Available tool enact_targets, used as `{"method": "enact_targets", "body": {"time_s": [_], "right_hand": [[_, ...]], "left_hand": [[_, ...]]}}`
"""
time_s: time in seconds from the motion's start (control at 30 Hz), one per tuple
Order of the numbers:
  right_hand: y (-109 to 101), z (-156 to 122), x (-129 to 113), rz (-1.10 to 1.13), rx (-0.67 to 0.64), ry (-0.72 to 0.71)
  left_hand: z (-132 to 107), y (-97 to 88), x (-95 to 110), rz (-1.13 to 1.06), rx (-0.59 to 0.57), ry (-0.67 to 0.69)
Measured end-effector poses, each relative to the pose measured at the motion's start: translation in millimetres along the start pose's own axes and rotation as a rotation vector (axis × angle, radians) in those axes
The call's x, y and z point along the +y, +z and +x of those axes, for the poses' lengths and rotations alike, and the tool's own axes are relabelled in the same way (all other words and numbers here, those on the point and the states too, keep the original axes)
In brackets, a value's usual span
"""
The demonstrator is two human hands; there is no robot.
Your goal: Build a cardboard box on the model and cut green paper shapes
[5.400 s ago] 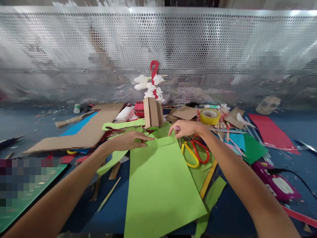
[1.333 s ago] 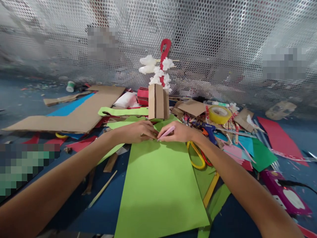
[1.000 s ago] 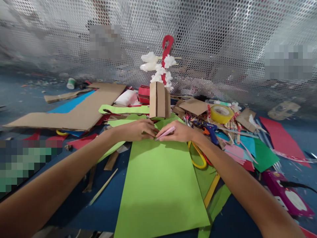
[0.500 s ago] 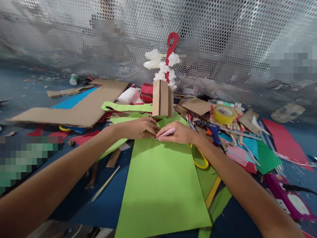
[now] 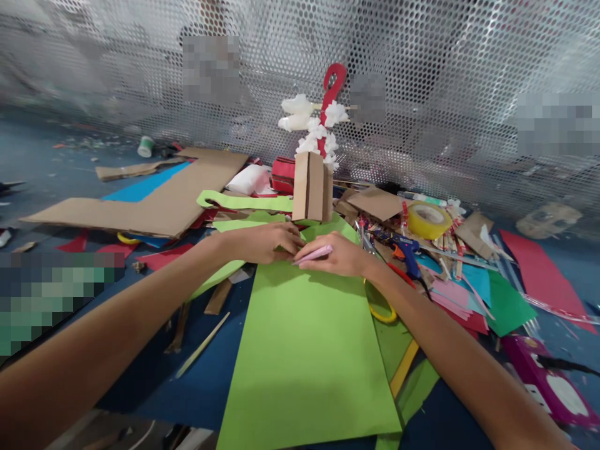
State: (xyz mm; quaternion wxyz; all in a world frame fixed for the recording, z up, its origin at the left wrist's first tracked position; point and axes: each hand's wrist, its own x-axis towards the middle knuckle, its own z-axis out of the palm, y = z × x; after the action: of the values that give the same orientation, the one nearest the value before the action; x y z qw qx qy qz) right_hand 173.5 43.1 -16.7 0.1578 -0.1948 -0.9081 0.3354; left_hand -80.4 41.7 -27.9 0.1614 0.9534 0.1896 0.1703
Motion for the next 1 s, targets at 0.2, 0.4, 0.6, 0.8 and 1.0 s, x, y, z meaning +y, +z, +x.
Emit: {"method": "enact_targets", "body": {"time_s": [0.2,0.4,0.6,0.8,1.0], "right_hand": [[-3,0,-6,-0.062,-0.021,0.002],[-1,0,-10,-0.058,0.013,0.039],[2,2,-10,-0.092,0.019,-0.032],[-1,1,-13,-0.098,0.042,-0.019],[2,2,-11,-0.126,0.032,-0.045]], "left_hand": [[-1,-3.9,1,0.018,-0.092,0.007],[-1,-5.2,3,0.005,-0.091,-0.005],[-2,-6.4,4,0.007,-0.082,-0.026],[-1,-6.3,4,-0.024,-0.08,0.0],[-2,-5.7,4,-0.009,-0.072,-0.027]]}}
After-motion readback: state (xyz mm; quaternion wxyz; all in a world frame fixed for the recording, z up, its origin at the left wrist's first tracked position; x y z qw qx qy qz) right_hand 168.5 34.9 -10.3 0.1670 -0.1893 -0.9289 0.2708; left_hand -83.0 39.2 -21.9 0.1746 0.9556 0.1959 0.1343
